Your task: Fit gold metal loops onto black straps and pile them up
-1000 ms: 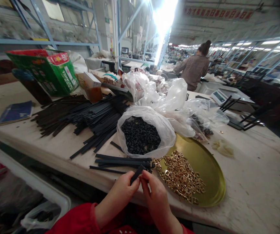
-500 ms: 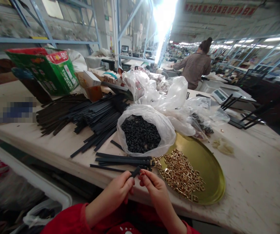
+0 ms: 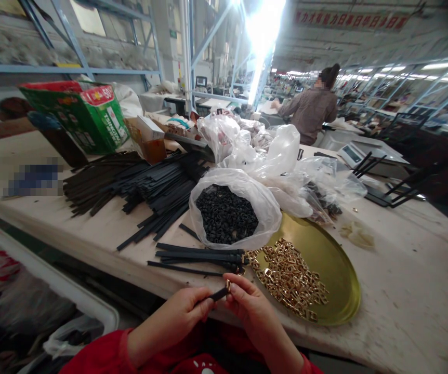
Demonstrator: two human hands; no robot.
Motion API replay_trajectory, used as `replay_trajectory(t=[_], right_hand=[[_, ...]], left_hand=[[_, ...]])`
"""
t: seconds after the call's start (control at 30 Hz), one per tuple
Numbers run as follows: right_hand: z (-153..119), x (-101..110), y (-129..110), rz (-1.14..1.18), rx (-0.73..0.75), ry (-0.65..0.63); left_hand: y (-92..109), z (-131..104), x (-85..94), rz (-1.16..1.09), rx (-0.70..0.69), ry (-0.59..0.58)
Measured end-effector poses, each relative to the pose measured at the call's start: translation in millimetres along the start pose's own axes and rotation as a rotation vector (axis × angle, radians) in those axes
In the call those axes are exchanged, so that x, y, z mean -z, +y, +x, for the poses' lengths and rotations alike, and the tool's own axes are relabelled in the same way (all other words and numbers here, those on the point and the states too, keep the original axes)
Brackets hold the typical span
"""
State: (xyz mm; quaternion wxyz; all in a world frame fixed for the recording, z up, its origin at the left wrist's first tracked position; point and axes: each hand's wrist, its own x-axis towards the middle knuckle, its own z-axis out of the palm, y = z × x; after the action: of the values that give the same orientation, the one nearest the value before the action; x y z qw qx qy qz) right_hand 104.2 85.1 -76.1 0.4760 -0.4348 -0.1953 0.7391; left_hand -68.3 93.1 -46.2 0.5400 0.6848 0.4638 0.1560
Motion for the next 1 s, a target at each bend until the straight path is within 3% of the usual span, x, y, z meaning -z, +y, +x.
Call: replay_trajectory(t=[0.1,0.2,0.33,0.4,0.53,0.77,0.83,1.0], right_hand=[[-1.1,-4.4,3.7,-0.024,0.01,-0.023],[-0.8,-8.4,9.0,-0.171,0.119,-0.023],[-0.1,-11.4,13.8,-0.24,0.226,0.075],[-0.1,-12.6,16.2,-0.214,0.22,0.086],[-0.1,-14.2,22.1,-0.21,0.188,-0.032],[2.9,-8.6,23.9,-0.293,0.148,-0.031],[2.4,-5.9,25.8,-0.409,0.231,0.007],[0.4,-0.5,27.6,-0.839,0.608,0.056]], left_hand=[[1.5,0.7,-0.9,0.008,-0.025,0.025],[4.5,3.3,-4.4,-0.031,-0.071,0.079],[3.0,3.6,-7.4,-0.08,-0.019,0.136],[0.8,2.8,-7.9,-0.127,0.038,0.124],[-1.2,3.9,-9.2,-0.262,0.07,0.126],[-4.4,10.6,-13.3,-0.386,0.208,0.094],[-4.9,12.2,-14.3,-0.364,0.233,0.119],[-6.7,12.2,-15.8,-0.235,0.175,0.213]])
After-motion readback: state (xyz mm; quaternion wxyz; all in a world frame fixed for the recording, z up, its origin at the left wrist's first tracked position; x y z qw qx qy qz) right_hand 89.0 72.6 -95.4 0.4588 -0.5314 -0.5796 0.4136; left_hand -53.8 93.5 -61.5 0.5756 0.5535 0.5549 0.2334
